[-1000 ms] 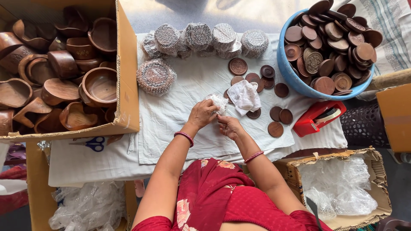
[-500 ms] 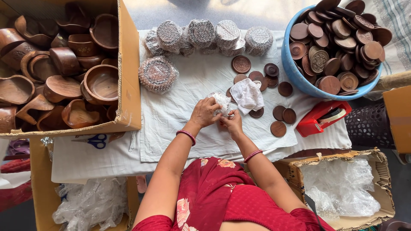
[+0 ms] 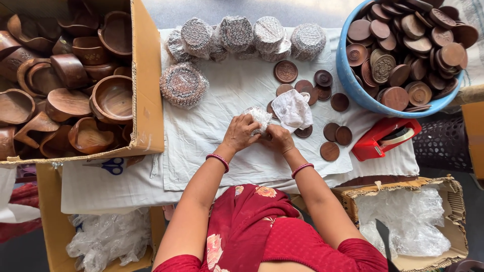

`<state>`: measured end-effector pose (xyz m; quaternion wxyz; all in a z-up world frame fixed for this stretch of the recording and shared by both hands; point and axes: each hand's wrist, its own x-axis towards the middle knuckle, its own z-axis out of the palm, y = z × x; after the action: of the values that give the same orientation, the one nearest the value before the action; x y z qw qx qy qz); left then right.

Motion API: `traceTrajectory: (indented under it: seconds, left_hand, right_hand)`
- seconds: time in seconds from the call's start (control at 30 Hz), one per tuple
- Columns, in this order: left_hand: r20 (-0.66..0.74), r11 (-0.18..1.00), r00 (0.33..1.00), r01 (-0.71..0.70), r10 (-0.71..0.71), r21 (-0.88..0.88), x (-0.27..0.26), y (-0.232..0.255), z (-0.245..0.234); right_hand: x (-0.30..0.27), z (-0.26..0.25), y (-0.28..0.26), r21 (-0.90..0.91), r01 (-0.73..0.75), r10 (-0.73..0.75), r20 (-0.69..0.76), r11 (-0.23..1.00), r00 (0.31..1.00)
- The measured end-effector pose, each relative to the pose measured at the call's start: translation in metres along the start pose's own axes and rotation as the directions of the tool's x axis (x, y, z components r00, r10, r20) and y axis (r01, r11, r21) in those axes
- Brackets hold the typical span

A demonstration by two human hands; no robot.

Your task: The person cleans small wooden bowls and round wooden coasters using a white cloth. They wipe the items individually on a white cloth-covered table, then place the cleaned coasters into a blue plastic basin.

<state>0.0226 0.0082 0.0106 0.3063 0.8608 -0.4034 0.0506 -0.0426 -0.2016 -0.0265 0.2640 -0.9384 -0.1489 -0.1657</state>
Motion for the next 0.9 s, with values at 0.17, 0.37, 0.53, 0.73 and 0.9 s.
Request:
traceTrajectory:
  seconds: [0.17,0.37,0.53,0.73,0.9]
  left_hand:
    - [-0.013,1.000,1.000,-0.003,0.003,-0.006,-0.001,-0.002,0.000]
    - [-0.042,0.979,0.995,0.078,-0.088,-0.189,-0.003,-0.004,-0.004]
    - [-0.140,0.810,0.873,0.359,-0.467,-0.464,-0.015,-0.011,0.020]
    - [0.195,0.291,0.615,0.598,-0.764,-0.747,-0.014,-0.015,0.013]
    - [0.189,-0.055,0.627,0.227,-0.756,-0.972,-0.030,-0.028,0.011]
  right_hand:
    - [-0.007,0.011,0.006,0.020,-0.046,0.046,-0.006,0.999,0.999]
    - [-0.012,0.007,0.003,0.075,-0.181,0.180,0.022,0.981,0.983]
    - [-0.010,0.023,0.010,0.391,-0.467,0.556,-0.153,0.793,0.817]
    - [0.039,-0.012,-0.034,0.209,-0.710,0.693,0.162,0.672,0.703]
    - [0.030,-0.020,-0.052,0.091,-0.028,0.042,-0.158,0.995,0.986]
